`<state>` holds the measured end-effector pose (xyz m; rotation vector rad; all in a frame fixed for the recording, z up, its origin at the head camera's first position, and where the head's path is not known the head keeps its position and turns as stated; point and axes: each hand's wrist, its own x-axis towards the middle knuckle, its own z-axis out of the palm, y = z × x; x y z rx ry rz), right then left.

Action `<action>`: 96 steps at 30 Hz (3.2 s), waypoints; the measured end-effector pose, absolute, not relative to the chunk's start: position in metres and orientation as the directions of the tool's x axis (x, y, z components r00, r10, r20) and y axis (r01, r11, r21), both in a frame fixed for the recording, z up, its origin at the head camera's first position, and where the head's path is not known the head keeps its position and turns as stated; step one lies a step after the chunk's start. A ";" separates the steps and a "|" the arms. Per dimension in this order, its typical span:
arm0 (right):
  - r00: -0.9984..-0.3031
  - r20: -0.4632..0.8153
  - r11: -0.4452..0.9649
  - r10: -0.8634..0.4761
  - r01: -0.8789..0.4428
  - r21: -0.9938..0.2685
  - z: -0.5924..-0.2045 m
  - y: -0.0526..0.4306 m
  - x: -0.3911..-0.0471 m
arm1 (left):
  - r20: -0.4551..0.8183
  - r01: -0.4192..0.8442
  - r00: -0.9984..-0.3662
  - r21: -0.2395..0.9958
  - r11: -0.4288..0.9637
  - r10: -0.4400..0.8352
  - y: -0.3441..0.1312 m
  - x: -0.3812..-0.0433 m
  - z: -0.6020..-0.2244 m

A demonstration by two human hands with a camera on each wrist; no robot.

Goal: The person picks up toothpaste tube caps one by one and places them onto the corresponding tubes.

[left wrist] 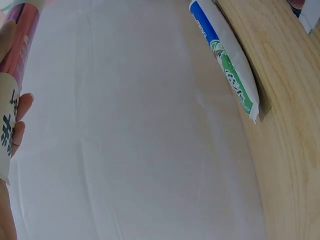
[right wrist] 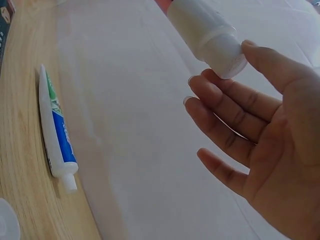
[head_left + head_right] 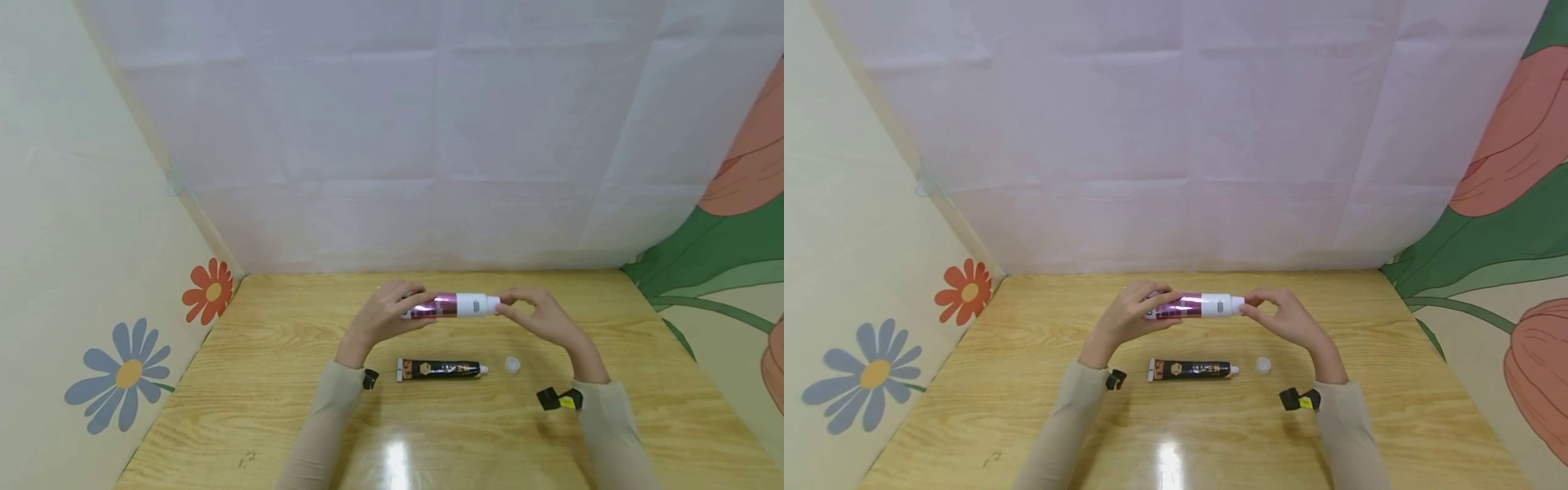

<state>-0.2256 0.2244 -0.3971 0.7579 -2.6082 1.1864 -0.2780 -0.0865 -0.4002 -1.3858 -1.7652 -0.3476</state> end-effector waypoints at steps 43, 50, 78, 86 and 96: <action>-0.873 0.314 0.566 -0.374 -0.482 -0.669 -0.399 0.225 -0.225 | 0.738 0.890 -0.028 -0.288 0.354 0.674 -0.086 -0.277 -0.401; -0.866 0.327 0.548 -0.379 -0.495 -0.674 -0.372 0.213 -0.207 | 0.741 0.891 -0.042 -0.276 0.360 0.670 -0.088 -0.279 -0.403; -0.839 0.368 0.553 -0.402 -0.542 -0.633 -0.398 0.226 -0.227 | 0.739 0.890 -0.042 -0.278 0.361 0.672 -0.088 -0.279 -0.405; -0.835 0.348 0.545 -0.426 -0.544 -0.637 -0.398 0.225 -0.227 | 0.738 0.895 -0.046 -0.270 0.356 0.674 -0.088 -0.280 -0.407; -0.827 0.334 0.518 -0.453 -0.549 -0.656 -0.398 0.226 -0.228 | 0.737 0.893 -0.038 -0.278 0.353 0.674 -0.087 -0.279 -0.408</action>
